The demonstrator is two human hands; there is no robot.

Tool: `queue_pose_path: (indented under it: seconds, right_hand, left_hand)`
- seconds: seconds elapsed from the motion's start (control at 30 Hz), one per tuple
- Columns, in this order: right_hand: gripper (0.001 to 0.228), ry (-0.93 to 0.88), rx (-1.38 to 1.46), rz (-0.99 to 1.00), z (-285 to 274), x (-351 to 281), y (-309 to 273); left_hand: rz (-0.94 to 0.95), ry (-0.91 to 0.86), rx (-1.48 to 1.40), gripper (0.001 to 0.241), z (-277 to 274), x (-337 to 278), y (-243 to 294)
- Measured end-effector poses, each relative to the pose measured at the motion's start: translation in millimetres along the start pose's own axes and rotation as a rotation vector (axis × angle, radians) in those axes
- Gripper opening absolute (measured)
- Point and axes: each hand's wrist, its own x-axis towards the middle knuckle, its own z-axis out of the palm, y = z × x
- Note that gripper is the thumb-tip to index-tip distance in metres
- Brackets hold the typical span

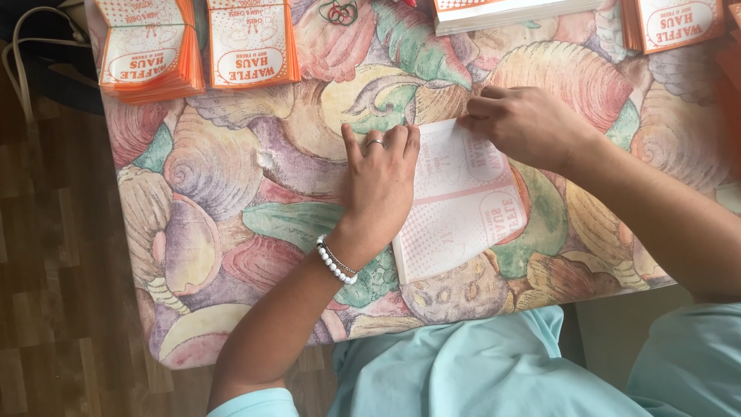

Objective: Folding paper bags and organizing them into neat stacks on a table.

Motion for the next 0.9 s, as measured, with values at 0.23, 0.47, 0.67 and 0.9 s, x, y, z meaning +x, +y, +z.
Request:
queue_pose_path:
  seconds: [0.23,0.47,0.67,0.9]
  right_hand:
    - [0.014,0.022,0.051,0.043,18,-12,10]
    - [0.019,-0.036,0.214,0.166,8,-33,17]
    - [0.042,-0.121,0.909,0.776,-43,-63,-21]
    - [0.077,0.057,1.973,0.638,-20,-104,-72]
  left_hand:
    - [0.0,0.0,-0.014,0.05,6,1,-1]
    - [-0.057,0.047,0.133,0.052,10,0,0]
    - [-0.053,0.06,0.138,0.052,12,-3,2]
    - [-0.045,0.047,0.116,0.056,16,-4,2]
